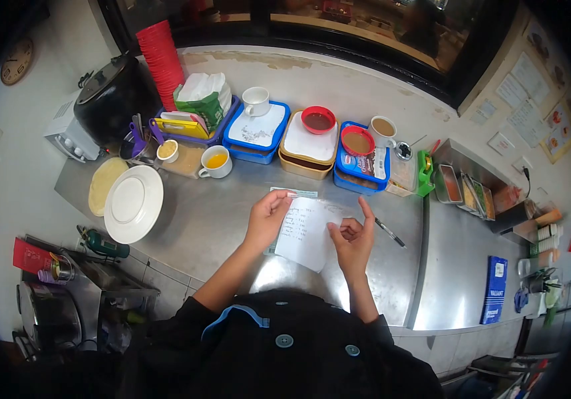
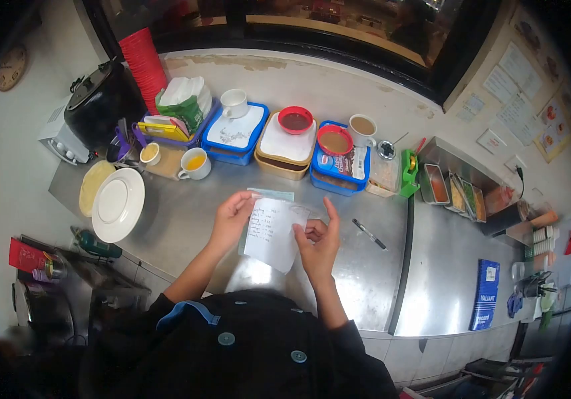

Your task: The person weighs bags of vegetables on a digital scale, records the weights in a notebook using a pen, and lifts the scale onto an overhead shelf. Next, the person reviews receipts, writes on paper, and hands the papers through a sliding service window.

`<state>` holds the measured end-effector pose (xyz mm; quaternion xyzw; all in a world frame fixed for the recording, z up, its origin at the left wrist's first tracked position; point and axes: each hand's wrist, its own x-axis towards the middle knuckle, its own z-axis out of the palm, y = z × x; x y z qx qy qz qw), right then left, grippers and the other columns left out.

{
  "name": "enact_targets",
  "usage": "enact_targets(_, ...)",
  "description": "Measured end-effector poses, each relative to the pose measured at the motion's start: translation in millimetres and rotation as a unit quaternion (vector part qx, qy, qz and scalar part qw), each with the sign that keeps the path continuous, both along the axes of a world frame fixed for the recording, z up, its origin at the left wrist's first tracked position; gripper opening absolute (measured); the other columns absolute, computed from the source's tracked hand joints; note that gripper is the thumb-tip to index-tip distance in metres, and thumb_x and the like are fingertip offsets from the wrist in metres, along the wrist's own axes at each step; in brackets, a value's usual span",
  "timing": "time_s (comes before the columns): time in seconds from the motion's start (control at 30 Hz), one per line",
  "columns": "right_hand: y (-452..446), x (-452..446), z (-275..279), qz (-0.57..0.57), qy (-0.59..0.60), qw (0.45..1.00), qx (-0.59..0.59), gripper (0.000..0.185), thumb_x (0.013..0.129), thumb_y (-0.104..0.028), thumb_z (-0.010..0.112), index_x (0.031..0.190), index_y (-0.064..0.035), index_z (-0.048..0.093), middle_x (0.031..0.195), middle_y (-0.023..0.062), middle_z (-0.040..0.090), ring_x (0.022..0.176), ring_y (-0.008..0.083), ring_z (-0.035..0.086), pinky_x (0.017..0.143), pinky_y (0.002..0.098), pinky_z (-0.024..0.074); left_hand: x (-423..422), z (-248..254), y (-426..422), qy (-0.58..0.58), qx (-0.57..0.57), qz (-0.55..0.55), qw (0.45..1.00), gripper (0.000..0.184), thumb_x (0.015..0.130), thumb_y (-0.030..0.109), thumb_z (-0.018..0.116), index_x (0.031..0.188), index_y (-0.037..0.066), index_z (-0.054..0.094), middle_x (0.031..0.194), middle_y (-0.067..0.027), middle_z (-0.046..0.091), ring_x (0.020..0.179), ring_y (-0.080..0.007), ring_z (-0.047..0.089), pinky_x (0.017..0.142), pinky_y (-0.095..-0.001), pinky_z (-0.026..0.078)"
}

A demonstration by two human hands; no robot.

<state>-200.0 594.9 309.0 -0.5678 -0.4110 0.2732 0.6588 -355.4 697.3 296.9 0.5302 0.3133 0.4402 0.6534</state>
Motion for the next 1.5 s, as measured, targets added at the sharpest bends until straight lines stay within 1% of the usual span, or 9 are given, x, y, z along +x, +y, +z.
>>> enact_targets(0.2,0.1,0.6,-5.6,-0.028,0.001,1.000,-0.009,0.075,0.075,0.011,0.063,0.137,-0.0052,0.024,0.076,0.0031,0.058,0.068,0.0080,0.058,0.062,0.0177,0.0463,9.9,10.2,-20.3,0.010,0.078,0.037,0.996,0.024,0.086,0.008,0.061,0.107,-0.003,0.059,0.087,-0.0069,0.065,0.078,-0.0074,0.060,0.066,-0.0199,0.048)
enact_targets(0.33,-2.0,4.4,1.5,-0.032,0.020,0.999,0.000,0.076,0.075,0.009,0.065,0.137,-0.0054,0.024,0.076,0.0023,0.058,0.071,0.0084,0.058,0.066,0.0191,0.0460,6.4,3.0,-16.7,0.046,0.049,0.076,0.995,0.021,0.083,0.006,0.065,0.101,-0.004,0.061,0.085,-0.0078,0.066,0.075,-0.0090,0.062,0.065,-0.0210,0.049)
enact_targets(0.4,-3.8,16.4,5.7,-0.134,-0.200,0.970,0.035,0.078,0.074,0.001,0.070,0.137,-0.0041,0.025,0.080,0.0056,0.062,0.078,0.0112,0.060,0.074,0.0223,0.0454,3.5,11.3,-13.7,-0.012,0.009,0.065,0.998,0.019,0.082,0.005,0.065,0.097,-0.005,0.062,0.083,-0.0091,0.067,0.072,-0.0100,0.063,0.065,-0.0213,0.050)
enact_targets(0.43,-4.0,21.7,6.2,-0.133,-0.200,0.970,0.035,0.078,0.074,0.001,0.070,0.137,-0.0041,0.025,0.080,0.0056,0.062,0.078,0.0112,0.060,0.074,0.0223,0.0454,1.9,15.7,-13.5,-0.013,0.009,0.066,0.998,0.019,0.082,0.005,0.065,0.097,-0.005,0.062,0.083,-0.0091,0.067,0.072,-0.0100,0.063,0.065,-0.0213,0.050)
enact_targets(0.53,-6.3,25.9,8.0,-0.103,-0.159,0.982,0.025,0.077,0.076,-0.001,0.070,0.138,-0.0047,0.024,0.086,0.0079,0.065,0.085,0.0119,0.060,0.079,0.0232,0.0437,-2.0,27.5,-15.9,-0.011,-0.009,0.054,0.998,0.018,0.082,0.006,0.066,0.096,-0.004,0.061,0.086,-0.0097,0.067,0.073,-0.0104,0.063,0.066,-0.0217,0.050)
enact_targets(0.6,-11.6,20.2,14.7,0.004,0.130,0.990,0.052,0.071,0.080,-0.001,0.067,0.137,-0.0045,0.026,0.090,0.0086,0.066,0.086,0.0119,0.060,0.079,0.0224,0.0442,-0.4,31.5,-18.4,-0.006,-0.029,0.064,0.998,0.018,0.082,0.007,0.067,0.096,-0.004,0.061,0.086,-0.0102,0.067,0.072,-0.0108,0.063,0.065,-0.0221,0.051)
enact_targets(1.33,-17.9,17.5,23.3,-0.014,0.104,0.993,0.049,0.067,0.080,0.001,0.066,0.135,-0.0040,0.029,0.095,0.0115,0.066,0.086,0.0129,0.061,0.078,0.0227,0.0464,1.7,31.6,-22.8,-0.042,-0.042,0.102,0.993,0.016,0.080,0.006,0.068,0.091,-0.003,0.062,0.083,-0.0104,0.067,0.070,-0.0110,0.063,0.063,-0.0220,0.050)
enact_targets(1.43,-14.5,22.2,26.0,-0.035,0.064,0.994,0.079,0.054,0.081,-0.003,0.066,0.128,-0.0026,0.040,0.100,0.0116,0.063,0.089,0.0131,0.058,0.077,0.0231,0.0451,0.8,34.0,-21.3,-0.037,-0.041,0.095,0.994,0.015,0.081,0.006,0.068,0.091,-0.005,0.063,0.081,-0.0108,0.067,0.069,-0.0101,0.063,0.061,-0.0208,0.050)
enact_targets(1.5,-11.8,33.6,27.7,-0.066,-0.053,0.989,0.120,0.030,0.082,-0.006,0.065,0.111,-0.0006,0.056,0.102,0.0094,0.062,0.091,0.0144,0.055,0.078,0.0243,0.0435,-3.0,34.8,-16.1,-0.017,-0.010,0.061,0.998,0.015,0.081,0.005,0.067,0.091,-0.005,0.063,0.080,-0.0105,0.067,0.070,-0.0100,0.063,0.062,-0.0208,0.050)
